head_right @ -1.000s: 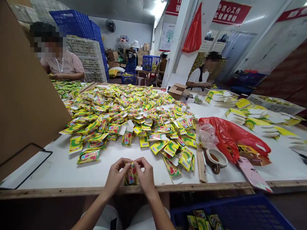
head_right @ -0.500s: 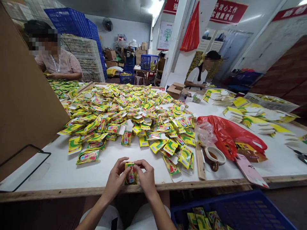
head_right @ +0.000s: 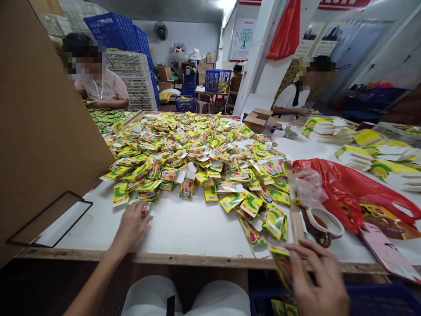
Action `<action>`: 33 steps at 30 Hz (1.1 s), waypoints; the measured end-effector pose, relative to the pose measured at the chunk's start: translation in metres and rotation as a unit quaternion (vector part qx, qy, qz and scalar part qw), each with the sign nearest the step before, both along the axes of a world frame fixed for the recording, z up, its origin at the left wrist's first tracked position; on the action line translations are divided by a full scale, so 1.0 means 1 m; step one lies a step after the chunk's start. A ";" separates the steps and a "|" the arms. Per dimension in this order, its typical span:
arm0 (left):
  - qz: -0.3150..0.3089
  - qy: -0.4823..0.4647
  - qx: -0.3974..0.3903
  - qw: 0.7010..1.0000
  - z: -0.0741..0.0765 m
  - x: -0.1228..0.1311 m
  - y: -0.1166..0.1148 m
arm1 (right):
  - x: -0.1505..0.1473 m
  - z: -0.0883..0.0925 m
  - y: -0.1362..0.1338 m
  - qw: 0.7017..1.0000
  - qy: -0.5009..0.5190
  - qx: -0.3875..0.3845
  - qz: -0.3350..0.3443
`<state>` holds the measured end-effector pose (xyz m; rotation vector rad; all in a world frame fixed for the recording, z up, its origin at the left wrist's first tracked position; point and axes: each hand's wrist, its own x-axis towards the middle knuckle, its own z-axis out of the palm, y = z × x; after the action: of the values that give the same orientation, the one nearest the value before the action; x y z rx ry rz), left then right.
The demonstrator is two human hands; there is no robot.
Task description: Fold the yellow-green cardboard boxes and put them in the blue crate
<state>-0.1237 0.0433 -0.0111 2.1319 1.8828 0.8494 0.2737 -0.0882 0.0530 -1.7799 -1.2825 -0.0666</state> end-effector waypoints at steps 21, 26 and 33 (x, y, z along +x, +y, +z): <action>-0.170 -0.441 -0.163 0.866 -0.001 0.104 -0.049 | -0.160 -0.073 0.077 0.880 0.401 0.008 0.255; -0.181 -0.392 -0.179 0.884 -0.001 0.097 -0.039 | -0.147 -0.071 0.085 0.893 0.302 -0.068 0.328; -0.138 -0.488 -0.134 0.852 -0.003 0.102 -0.023 | -0.152 -0.069 0.094 0.897 0.311 -0.043 0.313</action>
<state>-0.0212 0.0201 -0.0146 1.3104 1.0451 1.1893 0.1217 0.0059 -0.0165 -1.2145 -1.3062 0.8649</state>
